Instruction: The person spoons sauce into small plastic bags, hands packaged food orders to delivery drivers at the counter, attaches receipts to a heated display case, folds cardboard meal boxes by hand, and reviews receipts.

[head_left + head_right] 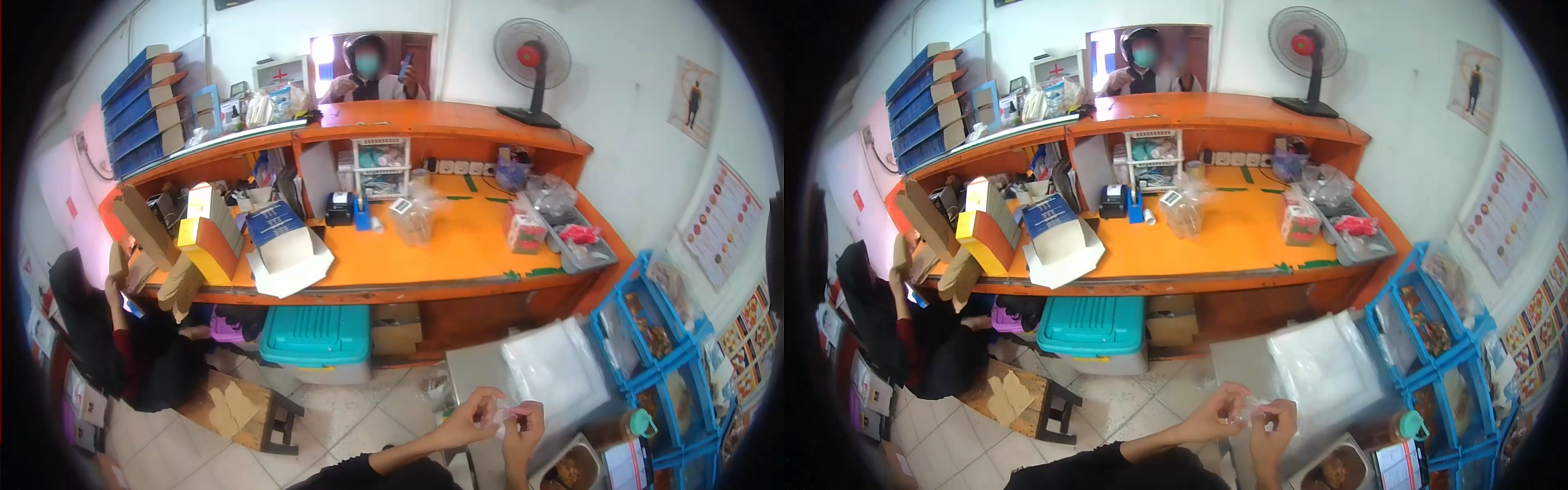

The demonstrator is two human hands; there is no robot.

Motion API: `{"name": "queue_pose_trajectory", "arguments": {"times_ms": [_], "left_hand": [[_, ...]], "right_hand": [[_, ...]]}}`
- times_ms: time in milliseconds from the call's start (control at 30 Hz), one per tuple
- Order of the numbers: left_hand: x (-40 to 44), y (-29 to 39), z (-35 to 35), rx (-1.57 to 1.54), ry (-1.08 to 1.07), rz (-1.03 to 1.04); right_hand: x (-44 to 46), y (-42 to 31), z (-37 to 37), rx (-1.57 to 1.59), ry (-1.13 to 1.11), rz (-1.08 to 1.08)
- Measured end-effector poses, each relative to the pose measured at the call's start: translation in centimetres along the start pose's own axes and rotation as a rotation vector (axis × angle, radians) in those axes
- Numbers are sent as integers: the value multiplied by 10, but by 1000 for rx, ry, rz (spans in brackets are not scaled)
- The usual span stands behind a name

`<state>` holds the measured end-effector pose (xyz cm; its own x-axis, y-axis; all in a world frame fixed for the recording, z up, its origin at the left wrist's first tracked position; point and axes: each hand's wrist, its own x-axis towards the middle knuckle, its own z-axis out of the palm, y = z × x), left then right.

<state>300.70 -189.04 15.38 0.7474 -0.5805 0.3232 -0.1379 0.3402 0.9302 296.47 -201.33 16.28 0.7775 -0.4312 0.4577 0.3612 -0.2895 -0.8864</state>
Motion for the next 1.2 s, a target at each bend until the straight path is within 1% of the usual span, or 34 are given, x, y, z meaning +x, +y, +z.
{"name": "queue_pose_trajectory", "arguments": {"times_ms": [33, 67, 100, 167, 200, 267, 300, 333, 367, 400, 433, 467, 500, 533, 600, 667, 700, 767, 800, 867, 900, 1000, 1033, 1067, 1100, 1167, 1200], "left_hand": [[3, 0, -14, 175, 134, 48], [8, 1, -28, 350, 269, 98], [13, 5, -47, 354, 278, 106], [22, 14, -88, 984, 611, 364], [24, 7, -104, 991, 617, 363], [17, -20, -130, 975, 468, 196], [20, -25, -137, 919, 463, 160], [21, -30, -151, 923, 469, 160], [22, -35, -170, 906, 528, 123], [27, -37, -191, 887, 588, 91], [33, -20, -206, 706, 718, -20], [41, -19, -221, 711, 722, -10], [48, -21, -233, 828, 748, 38], [55, -25, -246, 944, 774, 86], [74, -41, -278, 981, 762, 152], [93, -52, -305, 987, 794, 48], [105, -52, -322, 997, 799, 61], [123, -51, -353, 918, 860, -61], [134, -47, -365, 925, 856, -64], [158, -41, -389, 1110, 799, 172], [165, -45, -400, 1143, 758, 156], [179, -59, -424, 1160, 766, 90], [180, -64, -429, 1157, 759, 91], [183, -69, -434, 1117, 791, 12], [187, -68, -439, 1076, 819, -67], [197, -63, -453, 1068, 836, -80], [203, -62, -461, 1064, 863, -99]], "right_hand": [[6, 7, 20, -25, 21, -72], [12, 14, 40, -20, 13, -80], [17, 21, 59, -96, -22, -120], [28, 26, 91, -186, -113, -176], [34, 30, 107, -179, -119, -177], [43, 41, 138, -187, -157, -212], [47, 45, 151, -183, -164, -210], [52, 49, 164, -255, -249, -243], [59, 54, 178, -326, -332, -280], [65, 63, 193, -322, -332, -291], [68, 73, 208, -328, -408, -239], [75, 83, 226, -334, -484, -186], [84, 90, 246, -351, -439, -280], [94, 96, 262, -348, -441, -289], [124, 107, 292, -348, -469, -187], [154, 130, 320, -334, -442, -189], [169, 138, 333, -317, -464, -219], [195, 153, 357, -238, -518, -248], [203, 158, 368, -232, -515, -243], [220, 163, 394, -226, -515, -237], [230, 158, 404, -246, -526, -233], [262, 169, 429, -233, -556, -241], [275, 164, 433, -257, -550, -389], [280, 168, 441, -263, -543, -389], [283, 173, 448, -234, -581, -372], [291, 179, 460, -215, -606, -358], [296, 179, 465, -247, -613, -465]]}}
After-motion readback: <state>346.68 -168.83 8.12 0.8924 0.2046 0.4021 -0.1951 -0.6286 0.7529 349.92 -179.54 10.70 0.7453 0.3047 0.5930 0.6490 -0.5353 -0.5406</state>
